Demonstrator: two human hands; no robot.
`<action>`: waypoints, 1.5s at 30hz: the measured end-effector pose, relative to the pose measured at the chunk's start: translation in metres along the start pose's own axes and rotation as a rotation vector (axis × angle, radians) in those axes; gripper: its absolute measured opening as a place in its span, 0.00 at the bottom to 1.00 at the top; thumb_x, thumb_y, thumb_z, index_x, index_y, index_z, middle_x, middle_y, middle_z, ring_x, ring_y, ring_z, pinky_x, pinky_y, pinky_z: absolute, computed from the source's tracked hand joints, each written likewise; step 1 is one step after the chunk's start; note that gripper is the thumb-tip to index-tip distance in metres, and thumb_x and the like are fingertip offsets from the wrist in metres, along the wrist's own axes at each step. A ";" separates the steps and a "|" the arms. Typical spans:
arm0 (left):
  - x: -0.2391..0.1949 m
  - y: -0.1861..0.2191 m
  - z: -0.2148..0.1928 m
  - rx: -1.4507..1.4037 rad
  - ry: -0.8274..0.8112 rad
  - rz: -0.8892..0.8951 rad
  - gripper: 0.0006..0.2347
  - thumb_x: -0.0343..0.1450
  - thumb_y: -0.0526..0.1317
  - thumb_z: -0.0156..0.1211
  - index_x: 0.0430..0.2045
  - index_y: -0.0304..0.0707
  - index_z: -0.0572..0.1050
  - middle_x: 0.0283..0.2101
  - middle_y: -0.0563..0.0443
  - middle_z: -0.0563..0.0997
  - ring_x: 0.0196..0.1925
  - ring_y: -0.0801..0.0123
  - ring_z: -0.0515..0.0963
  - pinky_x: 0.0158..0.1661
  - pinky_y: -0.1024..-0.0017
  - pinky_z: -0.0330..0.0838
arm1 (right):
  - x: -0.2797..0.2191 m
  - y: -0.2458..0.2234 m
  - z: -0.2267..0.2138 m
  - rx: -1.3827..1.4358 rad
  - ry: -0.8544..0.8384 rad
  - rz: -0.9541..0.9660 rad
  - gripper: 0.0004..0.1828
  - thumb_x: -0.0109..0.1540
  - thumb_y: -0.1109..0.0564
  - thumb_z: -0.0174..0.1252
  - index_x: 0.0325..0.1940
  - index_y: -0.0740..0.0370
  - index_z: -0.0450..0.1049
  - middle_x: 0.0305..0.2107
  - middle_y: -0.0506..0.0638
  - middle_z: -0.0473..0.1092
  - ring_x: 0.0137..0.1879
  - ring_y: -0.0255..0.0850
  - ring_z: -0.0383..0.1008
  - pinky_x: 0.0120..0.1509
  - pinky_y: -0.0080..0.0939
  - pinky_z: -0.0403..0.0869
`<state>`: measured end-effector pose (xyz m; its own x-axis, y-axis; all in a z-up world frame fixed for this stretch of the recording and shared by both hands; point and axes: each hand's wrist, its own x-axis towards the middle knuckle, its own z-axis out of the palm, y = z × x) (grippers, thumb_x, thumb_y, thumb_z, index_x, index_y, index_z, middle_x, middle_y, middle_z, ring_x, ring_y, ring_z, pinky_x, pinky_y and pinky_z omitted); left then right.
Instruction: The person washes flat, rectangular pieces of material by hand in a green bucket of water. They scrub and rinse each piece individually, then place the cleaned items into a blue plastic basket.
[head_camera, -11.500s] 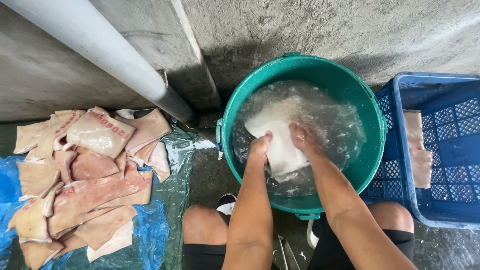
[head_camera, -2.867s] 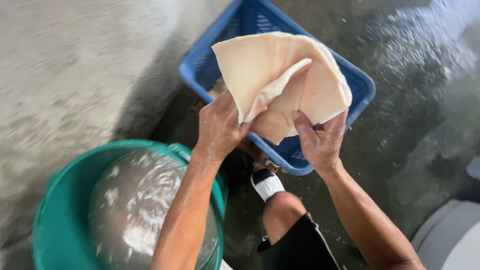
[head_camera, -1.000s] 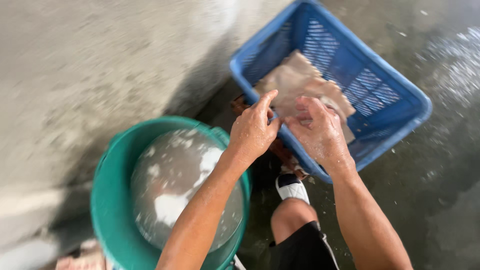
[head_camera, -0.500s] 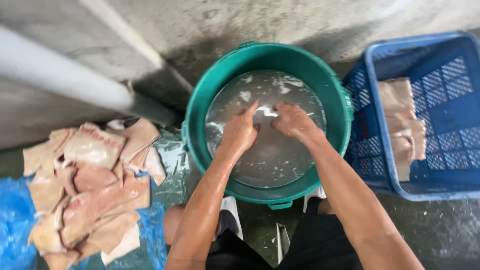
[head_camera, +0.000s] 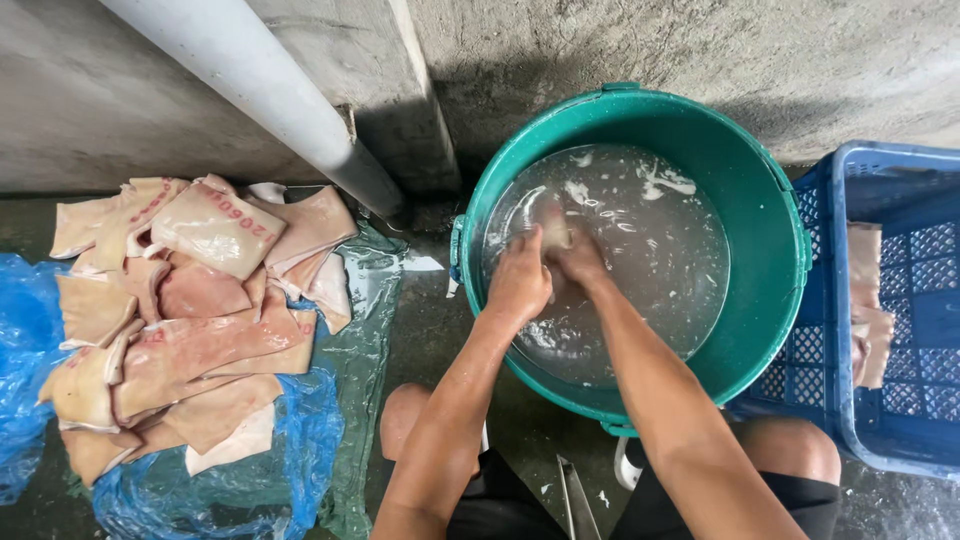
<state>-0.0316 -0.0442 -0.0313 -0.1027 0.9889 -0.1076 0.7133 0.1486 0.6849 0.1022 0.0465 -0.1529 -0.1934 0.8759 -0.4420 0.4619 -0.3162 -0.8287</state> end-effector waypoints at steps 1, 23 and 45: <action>0.006 0.000 -0.003 -0.062 0.069 -0.026 0.30 0.69 0.38 0.58 0.67 0.28 0.59 0.65 0.25 0.66 0.64 0.35 0.68 0.63 0.52 0.63 | 0.000 -0.008 -0.013 0.046 -0.043 0.036 0.33 0.49 0.58 0.64 0.59 0.64 0.73 0.43 0.56 0.77 0.49 0.48 0.78 0.55 0.44 0.76; 0.028 -0.019 0.069 -0.079 -0.631 -0.204 0.19 0.62 0.43 0.68 0.44 0.30 0.79 0.38 0.36 0.84 0.36 0.55 0.86 0.39 0.62 0.79 | 0.004 0.057 -0.090 0.334 0.175 0.420 0.15 0.60 0.60 0.57 0.51 0.63 0.76 0.40 0.51 0.76 0.44 0.41 0.77 0.50 0.44 0.76; 0.040 -0.030 0.092 -0.988 -0.365 -0.777 0.14 0.64 0.42 0.52 0.38 0.36 0.77 0.36 0.39 0.83 0.33 0.53 0.83 0.37 0.54 0.77 | 0.008 0.045 -0.067 0.136 0.055 0.302 0.38 0.69 0.34 0.47 0.76 0.57 0.53 0.66 0.60 0.63 0.63 0.56 0.74 0.67 0.47 0.71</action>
<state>0.0067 -0.0092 -0.1220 0.0495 0.6076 -0.7927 -0.2699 0.7723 0.5750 0.1793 0.0637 -0.1704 -0.0171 0.7525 -0.6584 0.3708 -0.6068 -0.7031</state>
